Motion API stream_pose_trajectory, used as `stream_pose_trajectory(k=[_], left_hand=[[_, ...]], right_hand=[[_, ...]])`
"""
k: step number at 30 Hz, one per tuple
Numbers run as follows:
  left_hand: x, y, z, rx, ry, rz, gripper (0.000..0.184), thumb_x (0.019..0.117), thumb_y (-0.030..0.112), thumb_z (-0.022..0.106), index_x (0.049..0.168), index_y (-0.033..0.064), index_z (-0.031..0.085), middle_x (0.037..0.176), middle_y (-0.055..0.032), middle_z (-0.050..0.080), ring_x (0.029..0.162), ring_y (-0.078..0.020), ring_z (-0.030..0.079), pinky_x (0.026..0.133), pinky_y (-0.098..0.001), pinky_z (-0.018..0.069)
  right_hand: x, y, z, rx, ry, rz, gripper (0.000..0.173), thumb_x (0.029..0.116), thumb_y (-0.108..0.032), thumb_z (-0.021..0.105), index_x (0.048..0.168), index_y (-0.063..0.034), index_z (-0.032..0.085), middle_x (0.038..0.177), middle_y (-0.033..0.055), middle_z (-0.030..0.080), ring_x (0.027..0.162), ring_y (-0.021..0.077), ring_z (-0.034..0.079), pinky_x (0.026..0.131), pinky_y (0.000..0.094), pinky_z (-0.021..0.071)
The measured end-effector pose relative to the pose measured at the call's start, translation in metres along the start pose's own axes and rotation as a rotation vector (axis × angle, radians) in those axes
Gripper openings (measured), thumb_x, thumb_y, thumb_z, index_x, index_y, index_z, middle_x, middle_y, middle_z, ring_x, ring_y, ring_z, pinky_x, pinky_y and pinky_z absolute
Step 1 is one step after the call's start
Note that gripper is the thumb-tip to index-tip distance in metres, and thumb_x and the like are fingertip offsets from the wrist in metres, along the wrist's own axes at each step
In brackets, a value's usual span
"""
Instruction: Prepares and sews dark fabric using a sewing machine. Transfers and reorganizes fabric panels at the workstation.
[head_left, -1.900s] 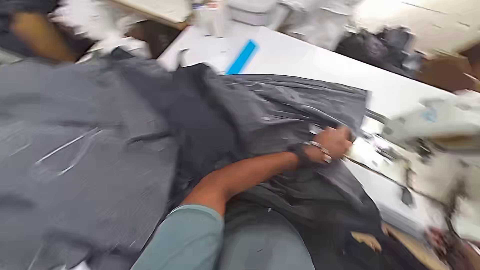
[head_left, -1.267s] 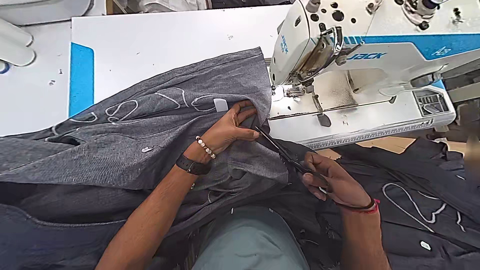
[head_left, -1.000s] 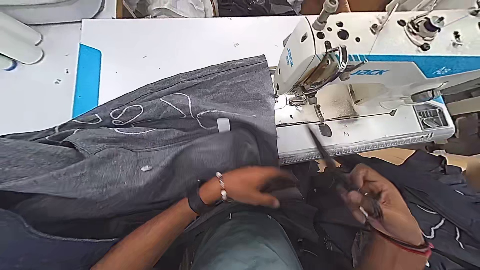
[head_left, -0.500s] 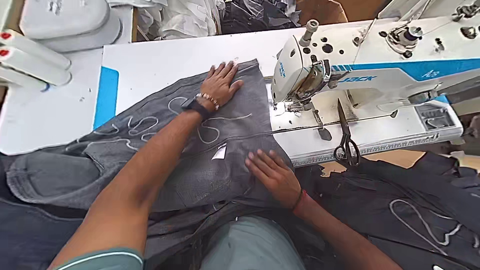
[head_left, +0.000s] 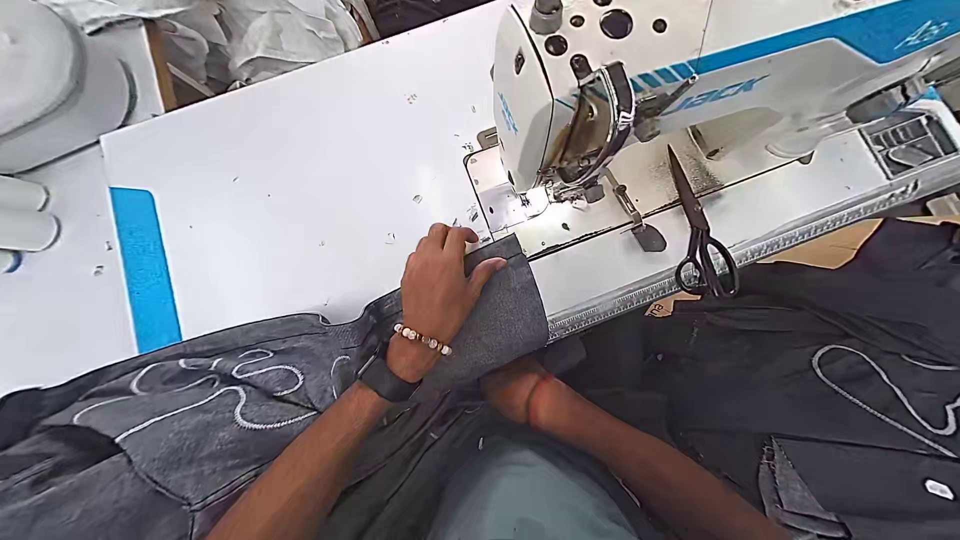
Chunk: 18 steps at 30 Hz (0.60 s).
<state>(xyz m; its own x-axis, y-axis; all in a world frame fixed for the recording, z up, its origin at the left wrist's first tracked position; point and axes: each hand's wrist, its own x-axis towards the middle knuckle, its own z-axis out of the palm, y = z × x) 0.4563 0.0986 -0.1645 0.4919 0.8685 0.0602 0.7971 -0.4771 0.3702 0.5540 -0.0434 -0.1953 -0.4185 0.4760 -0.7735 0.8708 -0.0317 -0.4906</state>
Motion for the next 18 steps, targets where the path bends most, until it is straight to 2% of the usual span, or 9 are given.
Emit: stream_pose_trajectory(k=[2, 4, 6, 7, 8, 9, 12, 15, 18], left_hand=[[0.006, -0.001, 0.009, -0.070, 0.002, -0.010, 0.047, 0.0932, 0.056, 0.068, 0.106, 0.0109, 0.068, 0.095, -0.0092, 0.065, 0.089, -0.0300, 0.063, 0.077, -0.0499, 0.0500], [0.000, -0.003, 0.017, -0.121, 0.042, 0.028, 0.042, 0.0951, 0.054, 0.066, 0.101, 0.0128, 0.073, 0.091, -0.0055, 0.067, 0.088, -0.0262, 0.062, 0.077, -0.0467, 0.0465], [-0.008, -0.001, 0.019, -0.184, 0.057, 0.056, 0.037, 0.0966, 0.051, 0.065, 0.099, 0.0149, 0.074, 0.091, -0.0015, 0.068, 0.087, -0.0216, 0.061, 0.077, -0.0436, 0.0440], [-0.010, 0.001, 0.018, -0.224, 0.061, 0.068, 0.035, 0.0970, 0.049, 0.066, 0.099, 0.0146, 0.074, 0.092, -0.0006, 0.070, 0.086, -0.0199, 0.061, 0.078, -0.0427, 0.0437], [-0.010, 0.004, 0.017, -0.250, 0.064, 0.079, 0.034, 0.0973, 0.046, 0.066, 0.100, 0.0136, 0.075, 0.092, -0.0008, 0.071, 0.086, -0.0194, 0.062, 0.078, -0.0424, 0.0439], [-0.010, 0.006, 0.015, -0.263, 0.058, 0.090, 0.034, 0.0977, 0.045, 0.066, 0.100, 0.0127, 0.076, 0.092, -0.0010, 0.072, 0.087, -0.0193, 0.062, 0.079, -0.0421, 0.0443], [-0.007, 0.011, 0.008, -0.275, 0.041, 0.103, 0.027, 0.0995, 0.038, 0.066, 0.105, 0.0142, 0.077, 0.097, 0.0010, 0.075, 0.090, -0.0165, 0.064, 0.082, -0.0396, 0.0467], [-0.001, 0.022, 0.004, -0.294, 0.004, 0.131, 0.025, 0.1014, 0.030, 0.063, 0.118, 0.0176, 0.077, 0.106, 0.0030, 0.076, 0.096, -0.0133, 0.066, 0.087, -0.0344, 0.0511], [0.003, 0.032, 0.006, -0.327, 0.054, 0.136, 0.022, 0.1004, 0.025, 0.065, 0.115, 0.0162, 0.078, 0.102, 0.0022, 0.077, 0.091, -0.0113, 0.067, 0.081, -0.0298, 0.0515]], right_hand=[[-0.043, 0.006, -0.017, 0.024, 0.142, -0.103, 0.027, 0.1017, -0.030, 0.057, 0.113, -0.0102, 0.070, 0.099, 0.0196, 0.072, 0.097, 0.0422, 0.070, 0.077, 0.0660, 0.0534], [-0.067, 0.021, -0.024, 0.201, 0.734, -0.116, 0.026, 0.1018, -0.034, 0.056, 0.098, -0.0159, 0.074, 0.078, 0.0056, 0.070, 0.073, 0.0247, 0.071, 0.061, 0.0513, 0.0577], [-0.059, 0.039, -0.044, 0.259, 1.269, -0.026, 0.024, 0.1013, -0.033, 0.061, 0.108, -0.0146, 0.076, 0.090, 0.0001, 0.073, 0.079, 0.0146, 0.071, 0.066, 0.0383, 0.0605], [-0.052, 0.050, -0.057, 0.286, 1.380, -0.010, 0.028, 0.1004, -0.033, 0.064, 0.117, -0.0128, 0.073, 0.101, 0.0012, 0.073, 0.089, 0.0164, 0.068, 0.075, 0.0380, 0.0579], [-0.045, 0.060, -0.068, 0.346, 1.418, -0.024, 0.032, 0.0991, -0.035, 0.067, 0.123, -0.0138, 0.072, 0.108, -0.0001, 0.072, 0.097, 0.0169, 0.065, 0.081, 0.0374, 0.0542], [-0.038, 0.066, -0.076, 0.418, 1.429, -0.039, 0.031, 0.0973, -0.036, 0.071, 0.121, -0.0165, 0.074, 0.106, -0.0034, 0.074, 0.097, 0.0142, 0.065, 0.081, 0.0349, 0.0531], [-0.030, 0.068, -0.083, 0.557, 1.427, -0.044, 0.016, 0.0958, -0.031, 0.074, 0.105, -0.0200, 0.080, 0.088, -0.0074, 0.073, 0.084, 0.0087, 0.063, 0.074, 0.0311, 0.0496], [-0.030, 0.070, -0.082, 0.574, 1.431, -0.090, 0.015, 0.0957, -0.025, 0.074, 0.108, -0.0198, 0.081, 0.090, -0.0068, 0.074, 0.085, 0.0071, 0.063, 0.075, 0.0284, 0.0499], [-0.030, 0.069, -0.081, 0.551, 1.505, -0.084, 0.013, 0.0928, -0.023, 0.077, 0.104, -0.0179, 0.081, 0.090, -0.0069, 0.075, 0.082, 0.0061, 0.061, 0.072, 0.0269, 0.0470]])
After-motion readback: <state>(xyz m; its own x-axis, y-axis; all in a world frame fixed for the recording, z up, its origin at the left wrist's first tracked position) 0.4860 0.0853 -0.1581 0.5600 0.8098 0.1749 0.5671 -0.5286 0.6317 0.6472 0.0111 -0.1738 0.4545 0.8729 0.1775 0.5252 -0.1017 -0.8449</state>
